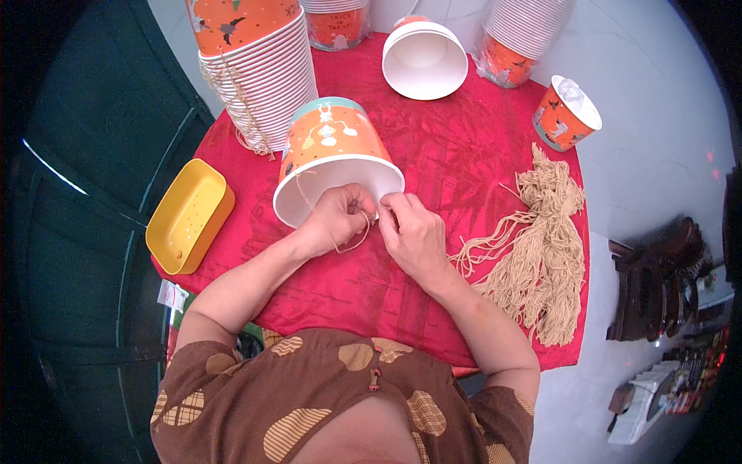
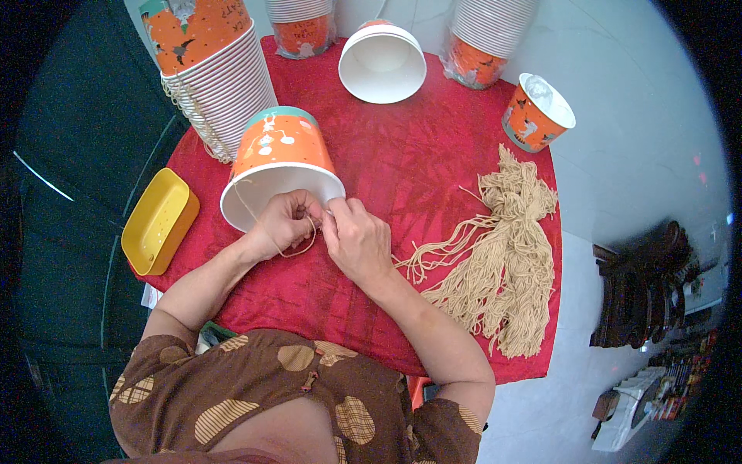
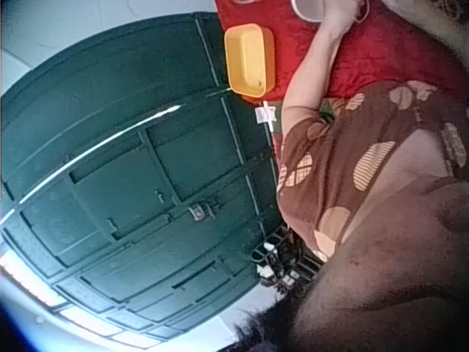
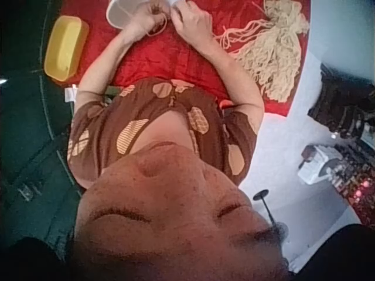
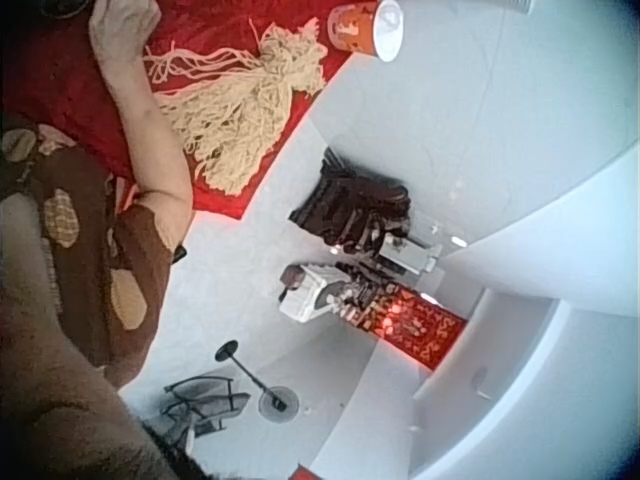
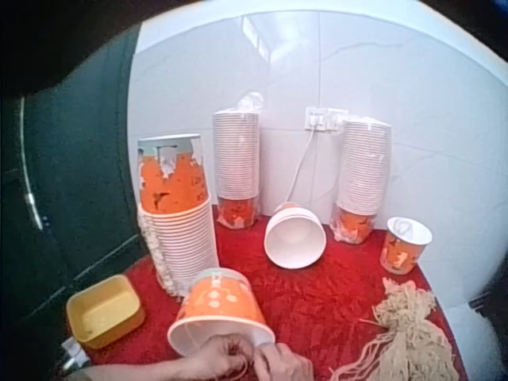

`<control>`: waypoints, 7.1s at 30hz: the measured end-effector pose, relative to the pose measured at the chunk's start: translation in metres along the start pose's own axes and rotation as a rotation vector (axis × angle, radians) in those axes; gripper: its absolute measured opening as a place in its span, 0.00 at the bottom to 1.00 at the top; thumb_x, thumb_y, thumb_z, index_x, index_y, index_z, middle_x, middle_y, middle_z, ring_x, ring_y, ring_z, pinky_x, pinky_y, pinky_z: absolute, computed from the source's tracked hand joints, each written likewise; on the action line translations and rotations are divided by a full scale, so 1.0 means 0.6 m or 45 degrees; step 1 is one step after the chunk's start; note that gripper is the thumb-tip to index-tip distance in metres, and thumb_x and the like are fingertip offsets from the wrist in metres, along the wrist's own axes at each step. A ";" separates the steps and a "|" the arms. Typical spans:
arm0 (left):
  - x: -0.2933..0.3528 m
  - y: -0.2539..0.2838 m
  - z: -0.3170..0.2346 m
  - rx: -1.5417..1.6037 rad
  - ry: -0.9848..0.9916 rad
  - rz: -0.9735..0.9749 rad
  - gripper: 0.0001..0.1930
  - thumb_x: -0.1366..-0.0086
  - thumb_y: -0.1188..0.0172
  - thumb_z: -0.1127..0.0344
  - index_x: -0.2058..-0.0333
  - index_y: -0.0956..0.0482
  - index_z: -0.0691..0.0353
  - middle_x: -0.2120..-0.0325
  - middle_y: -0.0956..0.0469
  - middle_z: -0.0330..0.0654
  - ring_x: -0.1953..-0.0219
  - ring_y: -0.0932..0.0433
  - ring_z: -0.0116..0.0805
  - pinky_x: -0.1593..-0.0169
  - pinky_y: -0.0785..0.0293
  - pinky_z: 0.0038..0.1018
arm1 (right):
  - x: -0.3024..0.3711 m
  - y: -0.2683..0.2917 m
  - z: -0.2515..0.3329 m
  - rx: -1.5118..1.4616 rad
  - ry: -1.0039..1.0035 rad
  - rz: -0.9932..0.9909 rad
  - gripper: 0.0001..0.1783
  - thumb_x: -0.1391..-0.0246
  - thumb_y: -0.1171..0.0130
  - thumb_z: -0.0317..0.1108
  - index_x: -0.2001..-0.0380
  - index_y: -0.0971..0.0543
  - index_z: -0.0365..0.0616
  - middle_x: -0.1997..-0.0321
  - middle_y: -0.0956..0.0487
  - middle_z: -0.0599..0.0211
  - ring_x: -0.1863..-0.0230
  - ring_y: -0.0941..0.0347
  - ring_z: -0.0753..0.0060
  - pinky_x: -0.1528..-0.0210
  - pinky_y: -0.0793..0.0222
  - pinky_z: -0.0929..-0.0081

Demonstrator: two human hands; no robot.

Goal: Threading a string through holes in a paper bucket to create a handle.

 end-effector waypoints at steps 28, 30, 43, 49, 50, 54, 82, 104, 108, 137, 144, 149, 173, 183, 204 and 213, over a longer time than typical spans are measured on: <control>0.037 -0.032 -0.084 -1.209 -0.758 -0.328 0.10 0.45 0.40 0.77 0.66 0.31 0.65 0.72 0.27 0.53 0.70 0.24 0.55 0.68 0.27 0.43 | 0.001 -0.025 -0.045 -0.127 -0.052 -0.062 0.09 0.48 0.45 0.23 0.62 0.22 0.40 0.67 0.23 0.48 0.64 0.24 0.45 0.63 0.28 0.55; 0.035 -0.030 -0.079 -1.222 -0.739 -0.338 0.09 0.45 0.40 0.76 0.66 0.31 0.65 0.73 0.27 0.53 0.71 0.24 0.54 0.69 0.27 0.43 | 0.000 -0.026 -0.045 -0.119 -0.041 -0.054 0.09 0.47 0.45 0.23 0.62 0.22 0.40 0.66 0.23 0.48 0.65 0.24 0.44 0.64 0.28 0.55; 0.038 -0.028 -0.085 -1.131 -0.856 -0.329 0.08 0.43 0.40 0.77 0.67 0.31 0.63 0.76 0.25 0.50 0.75 0.22 0.52 0.72 0.26 0.41 | -0.002 -0.038 -0.067 -0.336 -0.102 0.040 0.13 0.44 0.51 0.20 0.57 0.22 0.39 0.59 0.23 0.45 0.57 0.24 0.45 0.56 0.27 0.59; 0.040 -0.028 -0.086 -1.054 -0.932 -0.333 0.07 0.42 0.40 0.77 0.67 0.30 0.64 0.76 0.24 0.51 0.75 0.21 0.51 0.72 0.26 0.39 | -0.006 -0.043 -0.055 -0.326 -0.045 0.130 0.11 0.42 0.51 0.27 0.57 0.23 0.43 0.60 0.25 0.44 0.59 0.26 0.39 0.58 0.28 0.51; 0.040 -0.028 -0.087 -1.054 -0.932 -0.331 0.07 0.42 0.40 0.77 0.67 0.30 0.64 0.76 0.24 0.51 0.75 0.21 0.51 0.72 0.26 0.39 | -0.005 -0.045 -0.056 -0.338 -0.040 0.144 0.11 0.42 0.50 0.27 0.58 0.23 0.42 0.60 0.25 0.44 0.59 0.26 0.39 0.58 0.28 0.52; 0.042 -0.031 -0.095 -1.047 -0.965 -0.294 0.06 0.41 0.42 0.74 0.66 0.29 0.65 0.75 0.24 0.51 0.74 0.22 0.52 0.73 0.26 0.41 | -0.004 -0.051 -0.060 -0.350 -0.052 0.217 0.09 0.43 0.48 0.28 0.60 0.23 0.41 0.60 0.25 0.45 0.60 0.26 0.39 0.59 0.28 0.52; 0.026 0.009 -0.072 -0.807 -0.526 -0.170 0.05 0.43 0.38 0.75 0.70 0.26 0.66 0.74 0.24 0.49 0.70 0.22 0.45 0.66 0.27 0.34 | 0.002 -0.037 -0.033 -0.287 0.118 0.219 0.06 0.49 0.44 0.22 0.67 0.28 0.39 0.66 0.28 0.50 0.64 0.28 0.46 0.62 0.31 0.57; 0.021 -0.004 -0.080 -0.664 -0.540 0.009 0.04 0.50 0.44 0.76 0.78 0.30 0.67 0.74 0.26 0.50 0.72 0.25 0.47 0.67 0.29 0.36 | 0.002 -0.041 -0.016 -0.018 0.203 0.127 0.04 0.54 0.45 0.20 0.73 0.29 0.32 0.65 0.30 0.48 0.62 0.29 0.46 0.60 0.30 0.56; 0.026 -0.005 -0.093 -0.468 -0.728 0.015 0.06 0.48 0.42 0.77 0.79 0.32 0.66 0.73 0.26 0.44 0.73 0.27 0.34 0.68 0.30 0.29 | 0.000 -0.046 -0.025 -0.035 0.135 0.162 0.05 0.54 0.44 0.20 0.72 0.28 0.31 0.64 0.29 0.47 0.62 0.29 0.46 0.58 0.30 0.56; 0.003 -0.001 -0.047 -0.532 -0.389 -0.089 0.05 0.43 0.41 0.76 0.66 0.23 0.67 0.71 0.21 0.49 0.68 0.21 0.41 0.62 0.26 0.32 | 0.004 -0.050 -0.061 -0.342 -0.129 0.163 0.04 0.50 0.46 0.23 0.76 0.25 0.33 0.68 0.28 0.48 0.63 0.29 0.45 0.59 0.32 0.55; 0.003 -0.011 -0.056 -0.690 -0.447 -0.131 0.05 0.45 0.40 0.76 0.69 0.25 0.66 0.73 0.23 0.51 0.68 0.21 0.46 0.63 0.26 0.35 | 0.002 -0.057 -0.076 -0.388 -0.230 0.178 0.07 0.50 0.47 0.25 0.78 0.24 0.32 0.68 0.29 0.48 0.64 0.29 0.46 0.60 0.32 0.55; 0.003 -0.022 -0.063 -0.801 -0.533 -0.163 0.05 0.46 0.39 0.75 0.70 0.26 0.66 0.72 0.24 0.52 0.69 0.22 0.50 0.66 0.26 0.38 | 0.003 -0.063 -0.082 -0.411 -0.277 0.191 0.07 0.50 0.45 0.26 0.77 0.22 0.33 0.67 0.28 0.48 0.63 0.28 0.46 0.59 0.31 0.56; -0.020 0.014 -0.030 -0.459 -0.273 -0.121 0.04 0.41 0.42 0.72 0.70 0.24 0.67 0.77 0.24 0.43 0.73 0.25 0.34 0.67 0.29 0.30 | 0.003 -0.057 -0.073 -0.383 -0.089 0.289 0.04 0.53 0.46 0.22 0.78 0.28 0.34 0.66 0.29 0.52 0.62 0.28 0.52 0.59 0.32 0.61; -0.023 0.016 -0.001 -0.181 0.021 -0.073 0.05 0.41 0.44 0.72 0.73 0.24 0.68 0.80 0.27 0.36 0.76 0.30 0.24 0.72 0.33 0.25 | -0.010 -0.010 -0.046 -0.372 -0.213 0.081 0.03 0.50 0.45 0.23 0.75 0.28 0.36 0.76 0.25 0.50 0.74 0.25 0.48 0.71 0.29 0.58; -0.028 0.018 0.004 0.006 0.018 -0.063 0.05 0.42 0.44 0.71 0.74 0.24 0.67 0.80 0.27 0.36 0.78 0.31 0.22 0.75 0.35 0.22 | 0.005 -0.050 -0.045 -0.242 -0.177 0.025 0.05 0.48 0.42 0.26 0.67 0.26 0.37 0.77 0.22 0.51 0.76 0.22 0.53 0.73 0.28 0.61; -0.023 0.012 -0.004 0.050 0.022 -0.062 0.08 0.36 0.46 0.68 0.72 0.25 0.66 0.80 0.29 0.34 0.78 0.32 0.22 0.75 0.36 0.22 | 0.007 -0.052 -0.036 -0.197 -0.130 0.004 0.05 0.47 0.41 0.27 0.68 0.25 0.38 0.74 0.21 0.50 0.72 0.21 0.49 0.72 0.27 0.60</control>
Point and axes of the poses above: each hand's wrist, its own x-axis away from the middle knuckle, its own y-axis out of the back of the hand, z = x × y, the point moved 10 cm from there along -x, towards the middle knuckle
